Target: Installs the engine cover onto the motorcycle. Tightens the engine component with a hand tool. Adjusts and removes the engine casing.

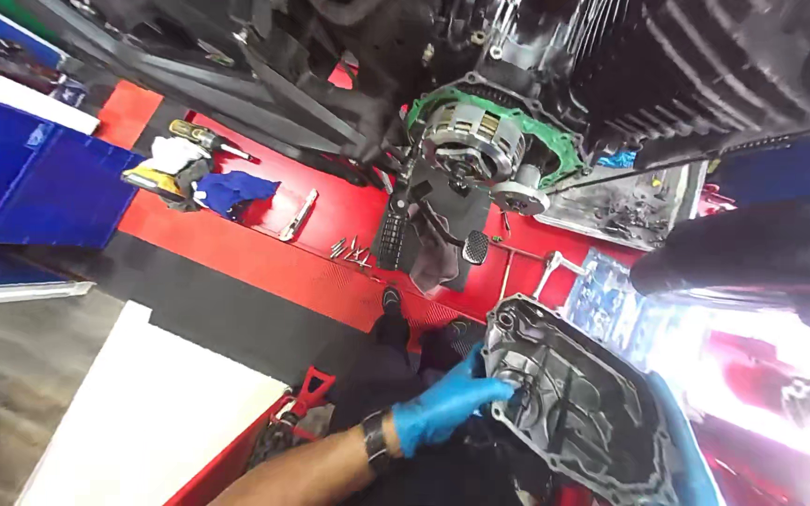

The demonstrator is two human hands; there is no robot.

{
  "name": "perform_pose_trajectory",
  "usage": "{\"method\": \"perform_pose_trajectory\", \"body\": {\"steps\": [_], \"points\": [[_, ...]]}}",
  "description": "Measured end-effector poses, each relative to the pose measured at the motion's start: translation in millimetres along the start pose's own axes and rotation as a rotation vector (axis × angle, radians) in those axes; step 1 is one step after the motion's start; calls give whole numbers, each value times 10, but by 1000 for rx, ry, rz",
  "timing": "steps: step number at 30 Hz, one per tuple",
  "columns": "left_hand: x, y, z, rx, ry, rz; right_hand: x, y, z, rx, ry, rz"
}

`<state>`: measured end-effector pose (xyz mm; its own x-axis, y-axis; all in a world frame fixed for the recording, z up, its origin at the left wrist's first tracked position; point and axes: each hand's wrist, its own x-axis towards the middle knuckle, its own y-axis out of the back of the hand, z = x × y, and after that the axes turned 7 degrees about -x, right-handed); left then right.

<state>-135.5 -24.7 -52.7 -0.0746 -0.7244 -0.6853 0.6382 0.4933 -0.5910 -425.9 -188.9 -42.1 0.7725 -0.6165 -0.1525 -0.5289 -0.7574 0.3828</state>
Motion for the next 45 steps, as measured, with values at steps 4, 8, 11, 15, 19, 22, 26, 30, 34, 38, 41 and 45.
{"method": "perform_pose_trajectory", "body": {"steps": [4, 8, 11, 15, 19, 22, 26, 30, 34, 38, 41, 45], "points": [[458, 335, -424, -47, 100, 46, -239, -154, 709, 60, -122, -58], [636, 828, -519, -20, -82, 156, 249, -532, 897, 116, -193, -87], [833, 1252, -491, 34, -274, 165, 822, -846, 755, -44, -250, 142], [1163, 1592, -492, 42, -408, 154, 1591, -1520, 421, -256, -172, 158], [1418, 1763, -540, 63, -446, 190, 2162, -2292, 325, -549, -93, -128], [1489, 1833, -603, 92, -420, 200, 2346, -2547, 368, -659, -96, -197], [1523, 1836, -519, 240, -405, 272, 2506, -2644, 266, -793, -52, -184], [1519, 1716, -266, 395, -515, 468, 2580, -2661, 97, -971, -49, -253], [1641, 1677, -84, 427, -593, 502, 2551, -2656, 128, -1060, 46, -267], [1709, 1664, -92, 319, -608, 497, 2530, -2661, 133, -1161, 53, -285], [1727, 1626, -105, 287, -612, 531, 2518, -2702, 107, -1243, 63, -264], [1746, 1625, -75, 306, -571, 525, 2586, -2660, 135, -1277, 61, -313]]}}
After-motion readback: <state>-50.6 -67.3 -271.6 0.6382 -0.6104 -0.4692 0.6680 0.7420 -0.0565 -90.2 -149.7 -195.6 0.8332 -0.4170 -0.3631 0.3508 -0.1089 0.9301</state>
